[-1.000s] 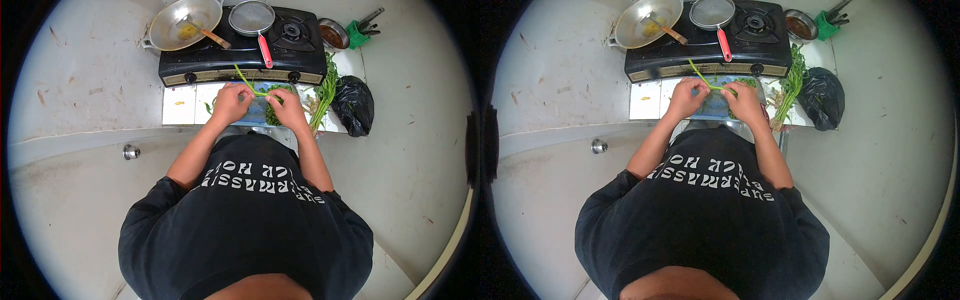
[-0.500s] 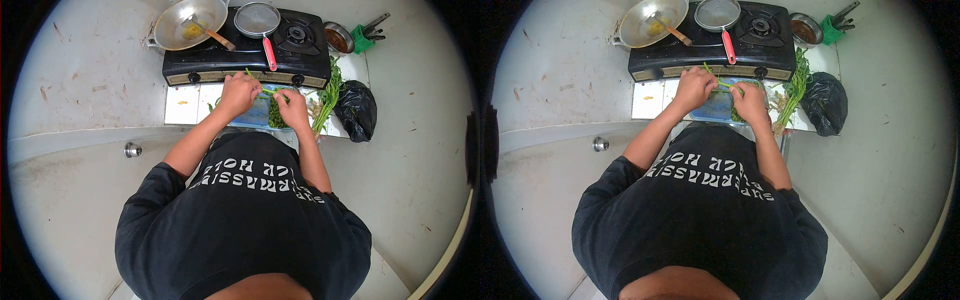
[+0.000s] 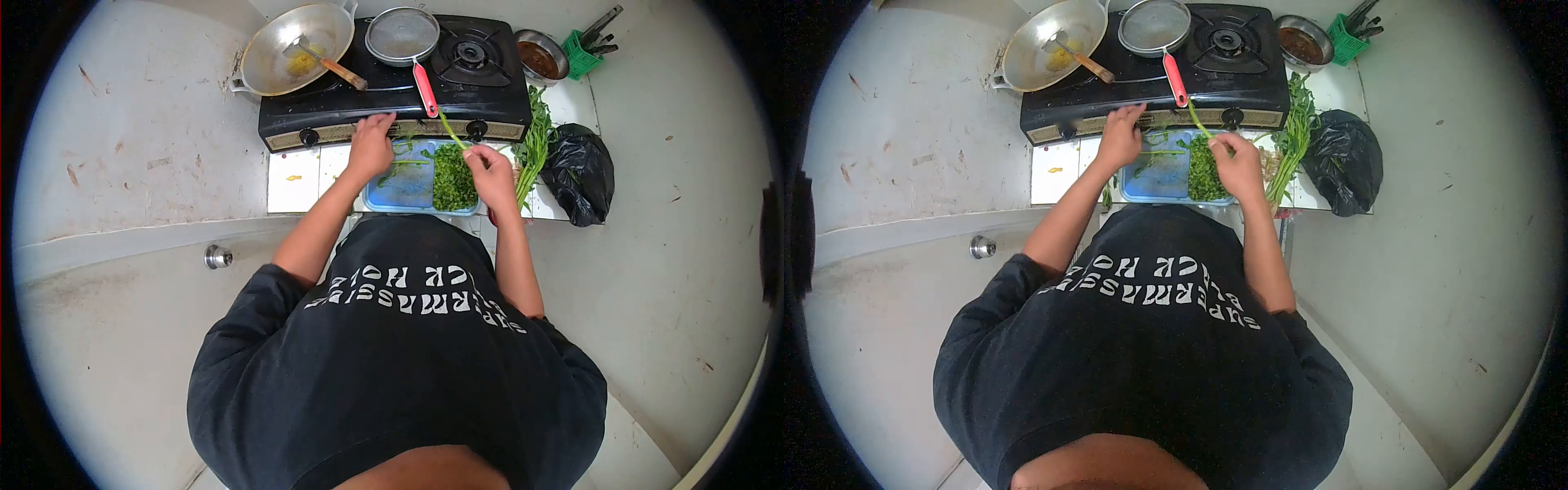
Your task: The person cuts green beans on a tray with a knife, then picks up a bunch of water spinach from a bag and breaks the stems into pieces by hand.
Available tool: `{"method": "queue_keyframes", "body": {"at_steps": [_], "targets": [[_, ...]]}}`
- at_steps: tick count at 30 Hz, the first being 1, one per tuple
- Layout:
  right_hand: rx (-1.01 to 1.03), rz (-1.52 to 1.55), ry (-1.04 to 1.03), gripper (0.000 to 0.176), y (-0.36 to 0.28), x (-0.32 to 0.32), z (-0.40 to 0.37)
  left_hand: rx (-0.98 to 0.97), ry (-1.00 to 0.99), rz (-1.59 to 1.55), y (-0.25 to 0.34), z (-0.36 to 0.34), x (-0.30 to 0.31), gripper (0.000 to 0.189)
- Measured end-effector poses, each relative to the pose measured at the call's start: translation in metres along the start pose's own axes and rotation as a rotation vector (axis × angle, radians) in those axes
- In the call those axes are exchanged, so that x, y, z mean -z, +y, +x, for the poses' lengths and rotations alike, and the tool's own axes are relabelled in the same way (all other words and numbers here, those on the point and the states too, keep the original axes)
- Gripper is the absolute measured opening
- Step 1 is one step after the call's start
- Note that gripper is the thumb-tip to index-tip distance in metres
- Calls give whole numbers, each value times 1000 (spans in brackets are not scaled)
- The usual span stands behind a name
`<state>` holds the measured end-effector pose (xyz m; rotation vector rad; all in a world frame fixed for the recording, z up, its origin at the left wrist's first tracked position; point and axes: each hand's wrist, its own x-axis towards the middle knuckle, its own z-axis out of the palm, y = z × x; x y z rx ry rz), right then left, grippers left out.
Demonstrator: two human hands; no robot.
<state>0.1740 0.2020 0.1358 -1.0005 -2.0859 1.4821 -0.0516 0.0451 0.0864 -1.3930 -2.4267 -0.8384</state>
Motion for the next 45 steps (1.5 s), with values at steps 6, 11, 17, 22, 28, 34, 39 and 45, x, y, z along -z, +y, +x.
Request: {"method": "queue_keyframes", "body": {"at_steps": [6, 11, 17, 22, 28, 34, 39, 45], "targets": [[263, -51, -171, 22, -10, -23, -7, 704, -471, -1019, 53, -22, 29, 27], [115, -135, -312, 22, -28, -31, -9, 462, -367, -947, 47, -20, 35, 25], [116, -83, -265, 21, -18, -43, 3, 529, -369, -965, 44, -26, 35, 20], [288, -225, -266, 18, -35, -44, -1, 414, -399, -807, 42, -29, 38, 19], [356, -223, -72, 16, -20, -45, 11, 231, -374, -743, 36, -34, 31, 16], [342, -127, -95, 18, -35, -50, 44, 560, -334, -927, 9, -40, 45, 13], [409, -207, -103, 27, -12, -77, 49, 581, -165, -974, 9, -35, 69, 14], [445, -58, -376, 25, -29, -77, 20, 579, -121, -1014, 2, -34, 75, 15]]}}
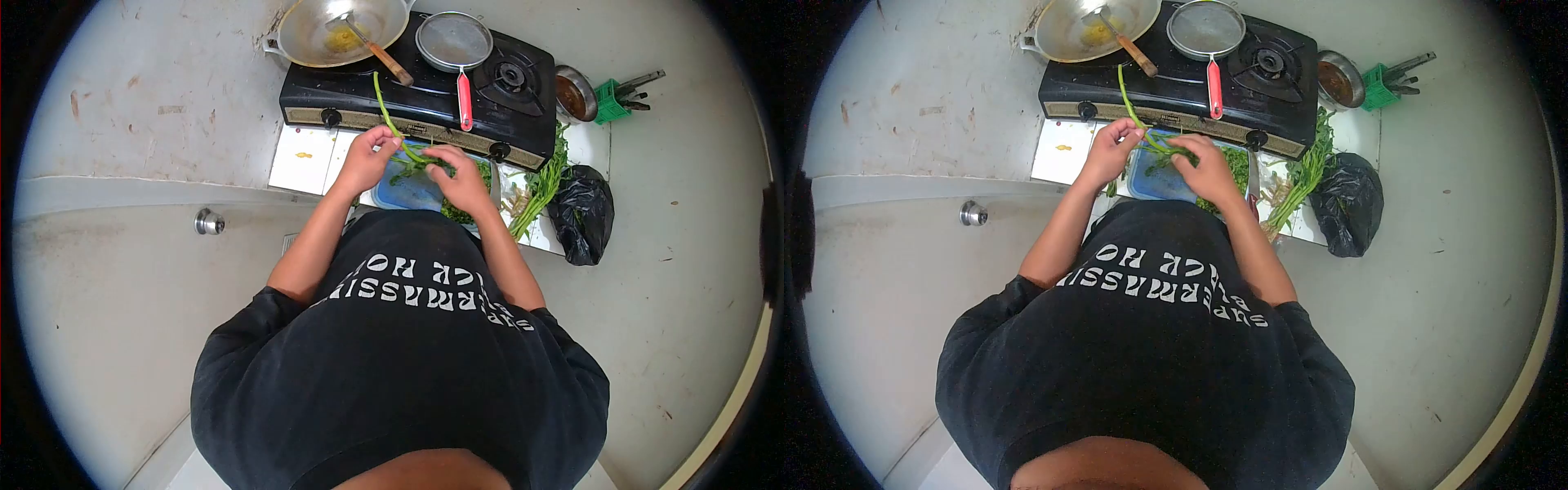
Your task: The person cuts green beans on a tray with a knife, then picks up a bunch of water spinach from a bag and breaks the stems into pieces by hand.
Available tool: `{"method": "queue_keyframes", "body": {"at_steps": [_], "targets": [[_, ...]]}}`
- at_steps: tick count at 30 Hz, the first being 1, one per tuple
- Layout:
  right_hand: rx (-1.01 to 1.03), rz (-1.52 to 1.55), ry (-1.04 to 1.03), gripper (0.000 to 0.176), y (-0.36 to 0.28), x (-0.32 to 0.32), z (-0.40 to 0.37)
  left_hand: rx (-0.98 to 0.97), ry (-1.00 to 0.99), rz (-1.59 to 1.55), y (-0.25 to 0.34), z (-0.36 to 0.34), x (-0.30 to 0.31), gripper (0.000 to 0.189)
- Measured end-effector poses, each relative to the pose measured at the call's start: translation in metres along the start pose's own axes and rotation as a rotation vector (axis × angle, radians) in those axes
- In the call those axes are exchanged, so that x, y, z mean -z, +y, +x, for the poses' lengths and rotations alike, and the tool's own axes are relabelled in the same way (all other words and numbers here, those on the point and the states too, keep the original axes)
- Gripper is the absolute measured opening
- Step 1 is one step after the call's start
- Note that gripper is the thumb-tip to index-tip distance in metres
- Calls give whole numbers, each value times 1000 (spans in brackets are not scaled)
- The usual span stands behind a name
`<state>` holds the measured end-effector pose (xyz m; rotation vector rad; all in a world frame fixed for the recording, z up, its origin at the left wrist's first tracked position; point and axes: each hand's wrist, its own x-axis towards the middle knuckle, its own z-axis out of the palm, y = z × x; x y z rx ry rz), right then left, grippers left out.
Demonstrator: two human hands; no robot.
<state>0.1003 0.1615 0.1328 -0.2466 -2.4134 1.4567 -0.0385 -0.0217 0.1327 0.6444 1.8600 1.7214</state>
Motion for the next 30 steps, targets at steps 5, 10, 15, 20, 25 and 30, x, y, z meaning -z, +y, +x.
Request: {"method": "queue_keyframes", "body": {"at_steps": [5, 10, 15, 20, 25, 30], "targets": [[-142, 35, -117, 21, -2, -7, 1, 98, 53, -213, -12, 0, -2, 17], [-124, 35, -109, 21, -2, -4, -3, 115, -17, -101, -11, -11, -15, 32], [-232, 137, -102, 20, 0, -4, -10, 112, -76, -71, -15, -9, -18, 41], [-378, 164, -101, 22, 11, 9, -11, -206, -34, 527, -22, -7, -15, 35], [-290, -41, -33, 21, -1, 17, -13, -315, -8, 756, -21, 0, -22, 34], [-293, 36, 175, 23, -7, 46, -7, -188, 56, 872, -44, 13, -13, 37]]}}
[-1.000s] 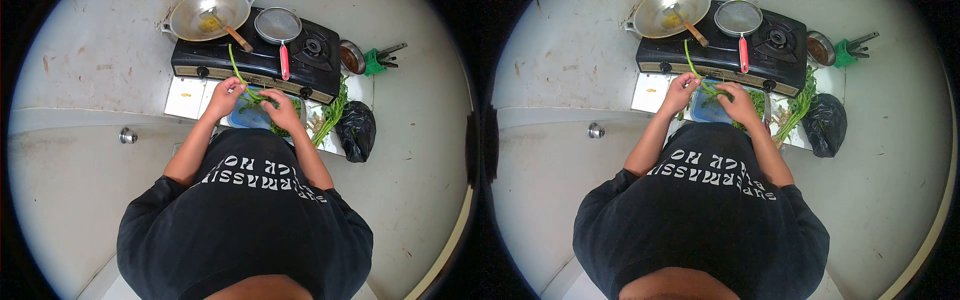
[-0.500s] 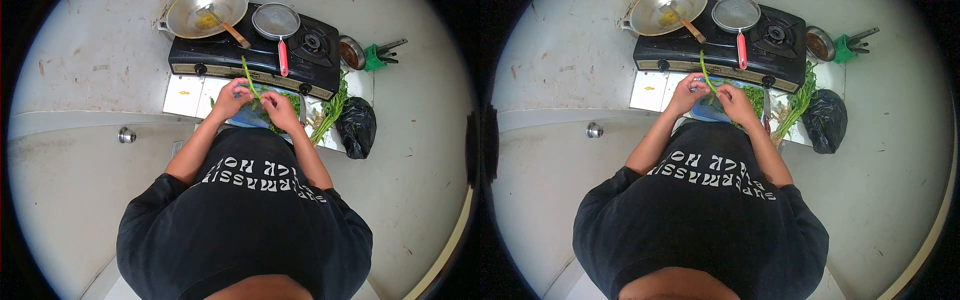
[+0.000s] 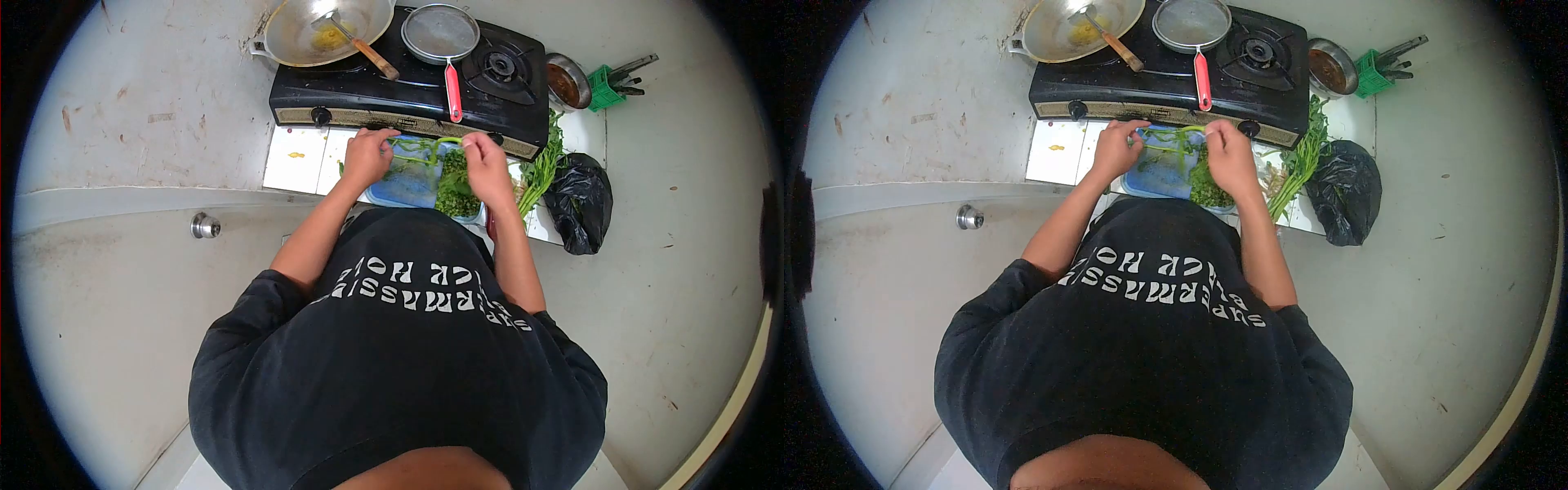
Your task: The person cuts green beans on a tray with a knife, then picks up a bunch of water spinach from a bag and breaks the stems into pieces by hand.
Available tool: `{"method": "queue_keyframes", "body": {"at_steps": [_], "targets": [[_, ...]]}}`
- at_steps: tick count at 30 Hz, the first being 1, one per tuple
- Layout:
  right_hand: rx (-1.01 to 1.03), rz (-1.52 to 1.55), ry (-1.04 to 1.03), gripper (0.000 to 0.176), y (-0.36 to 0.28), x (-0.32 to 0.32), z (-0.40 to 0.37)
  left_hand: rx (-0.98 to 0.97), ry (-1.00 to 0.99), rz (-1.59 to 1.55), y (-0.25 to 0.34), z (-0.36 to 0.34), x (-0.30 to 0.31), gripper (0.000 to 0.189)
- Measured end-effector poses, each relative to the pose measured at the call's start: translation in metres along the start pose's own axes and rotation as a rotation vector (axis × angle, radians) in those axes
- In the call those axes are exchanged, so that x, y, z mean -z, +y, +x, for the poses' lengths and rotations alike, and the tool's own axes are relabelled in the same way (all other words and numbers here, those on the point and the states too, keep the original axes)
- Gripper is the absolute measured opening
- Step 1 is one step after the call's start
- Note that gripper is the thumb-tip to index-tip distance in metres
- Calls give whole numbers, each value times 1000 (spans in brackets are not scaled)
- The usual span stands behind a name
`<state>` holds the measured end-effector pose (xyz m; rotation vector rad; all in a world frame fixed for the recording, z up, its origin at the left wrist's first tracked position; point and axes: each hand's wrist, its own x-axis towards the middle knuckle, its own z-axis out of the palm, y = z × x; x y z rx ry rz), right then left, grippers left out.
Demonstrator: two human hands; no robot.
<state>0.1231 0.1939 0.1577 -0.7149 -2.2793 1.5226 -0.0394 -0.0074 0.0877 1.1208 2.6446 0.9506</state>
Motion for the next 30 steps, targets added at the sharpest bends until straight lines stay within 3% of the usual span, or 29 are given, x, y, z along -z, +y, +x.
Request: {"method": "queue_keyframes", "body": {"at_steps": [4, 8, 10, 12, 13, 15, 18, 22, 24, 30], "targets": [[-37, 102, 34, 23, -8, 16, 4, 14, -36, -191, 8, 11, -15, 36], [-77, 112, -3, 23, -1, 14, 2, -83, 223, -30, 15, 14, -34, 31], [48, 83, 44, 23, 4, 5, 0, -90, 320, 72, 28, 14, -28, 31], [85, 52, 41, 23, 4, 2, -3, 243, -282, -350, 46, 8, -7, 31], [122, 24, 28, 23, 4, -1, -6, 242, -286, -346, 48, 4, -8, 31], [91, 38, -12, 23, 3, -8, -10, 227, -390, -981, 55, -1, -11, 32], [-13, 44, -95, 22, -2, -13, -14, 132, -218, -985, 62, 0, -10, 22], [-24, -11, -137, 22, 0, -13, -12, 196, -216, -938, 50, 2, -4, 18], [12, -82, -149, 21, -5, -14, -11, 175, -367, -886, 50, 2, 2, 19], [110, -187, -199, 19, -19, -20, -13, 73, -283, -721, 51, -5, 8, 18]]}}
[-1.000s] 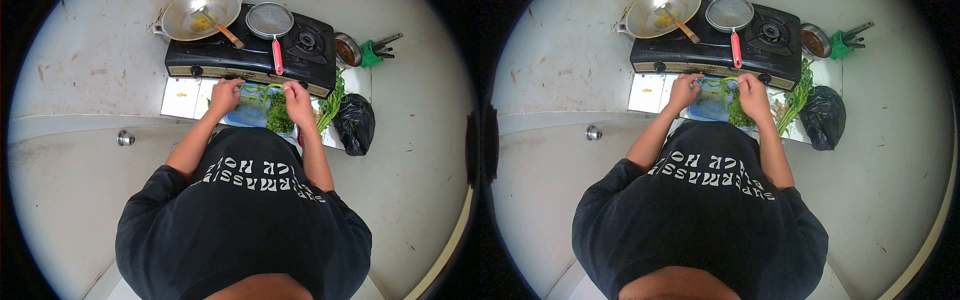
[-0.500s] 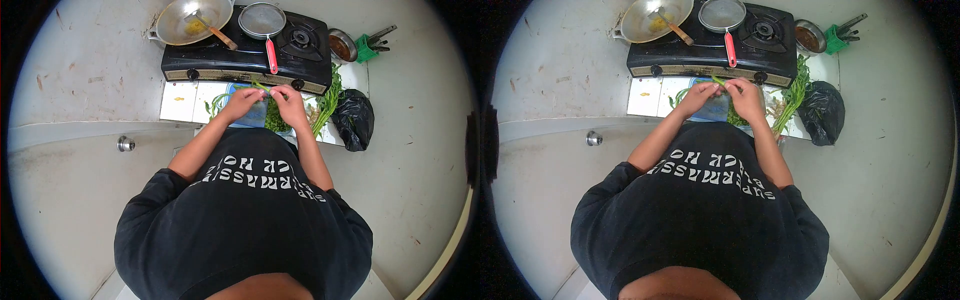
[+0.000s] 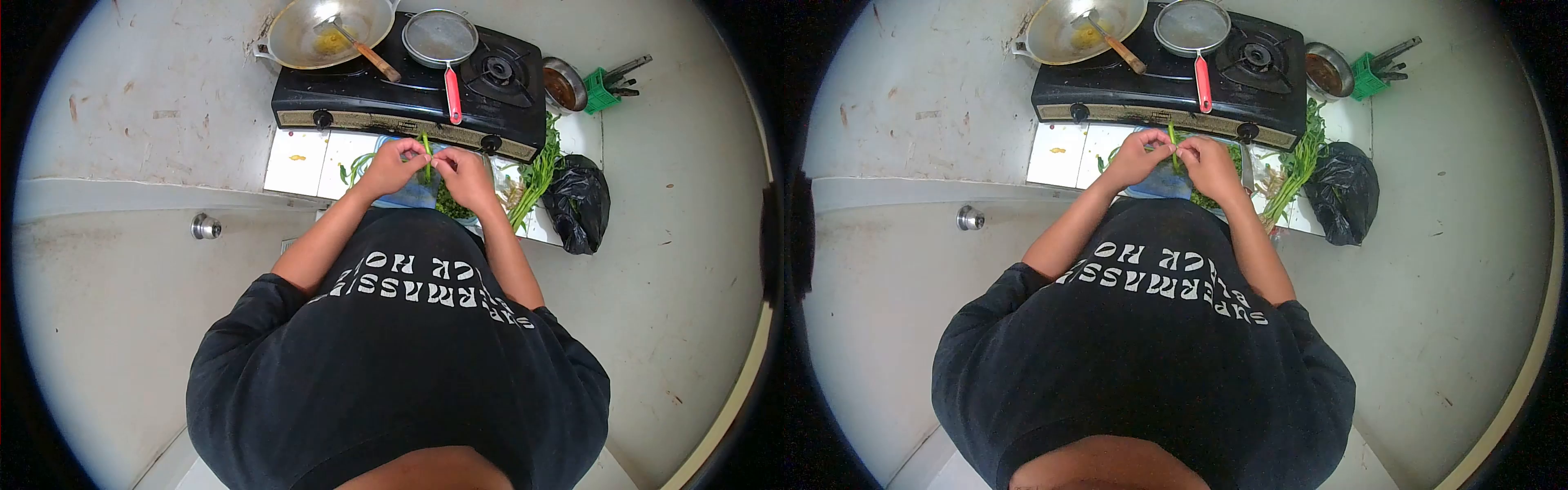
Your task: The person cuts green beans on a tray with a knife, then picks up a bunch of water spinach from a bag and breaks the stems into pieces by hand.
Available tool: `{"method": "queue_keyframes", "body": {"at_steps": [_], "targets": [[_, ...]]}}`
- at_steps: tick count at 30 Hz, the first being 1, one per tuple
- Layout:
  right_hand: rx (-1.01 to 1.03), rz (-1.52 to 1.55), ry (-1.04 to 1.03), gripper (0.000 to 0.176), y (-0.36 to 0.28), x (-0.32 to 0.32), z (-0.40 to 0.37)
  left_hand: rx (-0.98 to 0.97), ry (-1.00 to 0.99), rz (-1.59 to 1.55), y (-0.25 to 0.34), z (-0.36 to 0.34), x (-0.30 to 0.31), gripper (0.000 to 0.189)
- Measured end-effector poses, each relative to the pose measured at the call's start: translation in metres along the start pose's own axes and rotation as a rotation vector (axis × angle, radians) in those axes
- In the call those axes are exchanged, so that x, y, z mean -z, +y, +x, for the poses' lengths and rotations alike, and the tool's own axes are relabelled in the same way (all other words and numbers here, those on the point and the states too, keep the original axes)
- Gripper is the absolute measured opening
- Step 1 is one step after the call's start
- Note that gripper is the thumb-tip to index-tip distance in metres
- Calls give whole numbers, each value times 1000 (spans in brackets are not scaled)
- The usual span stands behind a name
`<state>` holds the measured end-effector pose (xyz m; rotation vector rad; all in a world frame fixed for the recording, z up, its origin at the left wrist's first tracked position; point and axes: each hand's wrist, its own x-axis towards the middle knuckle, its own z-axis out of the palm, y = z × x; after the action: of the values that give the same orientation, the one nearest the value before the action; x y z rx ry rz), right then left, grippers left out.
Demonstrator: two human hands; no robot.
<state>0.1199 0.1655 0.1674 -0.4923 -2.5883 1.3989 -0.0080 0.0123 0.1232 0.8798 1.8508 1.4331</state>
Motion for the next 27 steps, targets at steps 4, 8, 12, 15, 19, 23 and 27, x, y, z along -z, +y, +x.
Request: {"method": "queue_keyframes", "body": {"at_steps": [4, 8, 12, 15, 19, 23, 27], "targets": [[19, -50, -31, 17, -3, -4, 1, -147, 40, 147, 2, -5, 1, 17], [113, -151, 39, 13, -1, -14, 1, -302, 117, 392, 6, -8, 0, 16], [252, -246, 159, 11, 4, -22, 8, -180, 148, 443, 20, -10, 1, 15], [253, -294, 184, 10, -6, -25, 8, -260, 251, 636, 23, -11, 0, 15], [177, -361, 202, 10, -20, -31, 6, -343, 315, 795, 25, -10, 0, 17], [149, -423, 208, 12, -14, -33, 5, -314, 330, 871, 18, -10, 3, 17], [-69, -323, 327, 12, 10, 7, -1, -24, 506, 754, -19, -16, 55, 16]]}}
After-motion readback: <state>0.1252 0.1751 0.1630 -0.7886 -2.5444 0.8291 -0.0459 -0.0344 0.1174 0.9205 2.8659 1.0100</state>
